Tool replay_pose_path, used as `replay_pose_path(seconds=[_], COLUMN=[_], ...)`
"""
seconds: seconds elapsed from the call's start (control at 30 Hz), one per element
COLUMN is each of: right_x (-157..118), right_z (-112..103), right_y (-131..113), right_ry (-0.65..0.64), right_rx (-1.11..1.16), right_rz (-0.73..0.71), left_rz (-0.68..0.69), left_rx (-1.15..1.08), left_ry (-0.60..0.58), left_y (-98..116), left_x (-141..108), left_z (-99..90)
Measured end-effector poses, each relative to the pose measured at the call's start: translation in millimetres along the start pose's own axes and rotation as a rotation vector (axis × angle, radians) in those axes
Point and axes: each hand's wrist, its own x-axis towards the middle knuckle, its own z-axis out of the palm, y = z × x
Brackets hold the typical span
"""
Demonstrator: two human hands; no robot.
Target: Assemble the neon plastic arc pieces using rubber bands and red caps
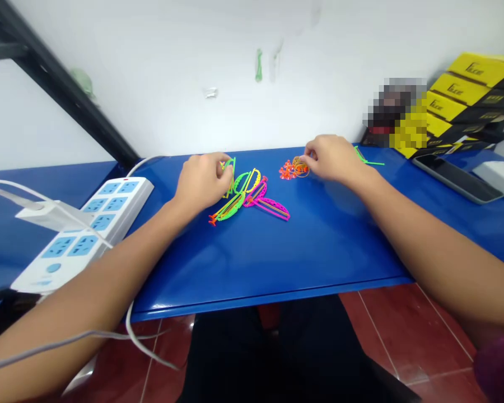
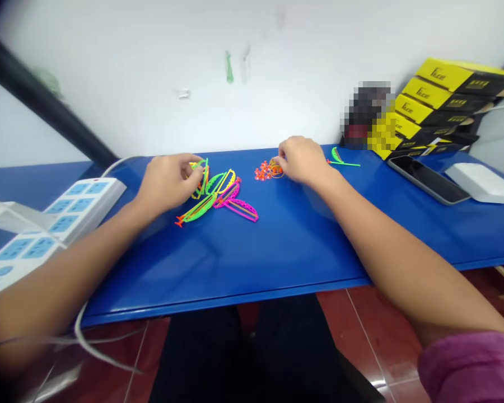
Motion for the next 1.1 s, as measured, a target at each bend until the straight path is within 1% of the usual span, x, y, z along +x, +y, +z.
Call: replay_pose_path(seconds=[0.1, 0.17, 0.27, 0.3, 0.33, 0.37, 0.4, 0.5, 0.57, 0.63, 0.7, 0.83, 0.97, 1.1], right_x=[0, -1, -4, -6, -7, -10, -12, -21, -26, -28, -28, -26, -26, -26], right_z=[1, 1, -5, -8, -12, -17, -21, -32, -35, -35, -33, -28, -25, -24], right_y=[2, 0, -8, -11, -15, -19, -23, -35, -39, -40, -40, -40, -42, -43], right_ry=[-0.041, -0.011, 0.104, 0.127, 0.122, 0.081, 0.001, -0.377, -0.581, -0.686, -0.727, -0.762, -0.724, -0.746], right_rx=[-0.032, -0.023, 0.054, 0.103, 0.166, 0.24, 0.322, 0.504, 0.542, 0.558, 0.578, 0.631, 0.694, 0.672], right_rz=[0.009, -0.016, -0.097, -0.138, -0.185, -0.235, -0.282, -0.393, -0.415, -0.405, -0.382, -0.327, -0.297, -0.313], left_rz=[0.011, 0.029, 0.056, 0.062, 0.065, 0.067, 0.068, 0.082, 0.102, 0.128, 0.151, 0.168, 0.181, 0.194], left_rx=[0.173, 0.242, 0.288, 0.291, 0.291, 0.289, 0.286, 0.263, 0.243, 0.219, 0.196, 0.154, 0.143, 0.133], left_ry=[-0.115, -0.159, -0.158, -0.146, -0.131, -0.117, -0.104, -0.074, -0.059, -0.058, -0.065, -0.077, -0.054, -0.047], left_y=[-2, -2, -1, 0, 1, 2, 3, 6, 7, 7, 6, 6, 8, 8], left_x=[0, -1, -3, -3, -4, -4, -5, -6, -7, -8, -8, -9, -9, -9], left_z=[-1.0, -1.2, -1.8, -2.3, -3.1, -3.9, -4.7, -6.1, -5.5, -3.9, -2.0, -0.2, -1.2, -1.2])
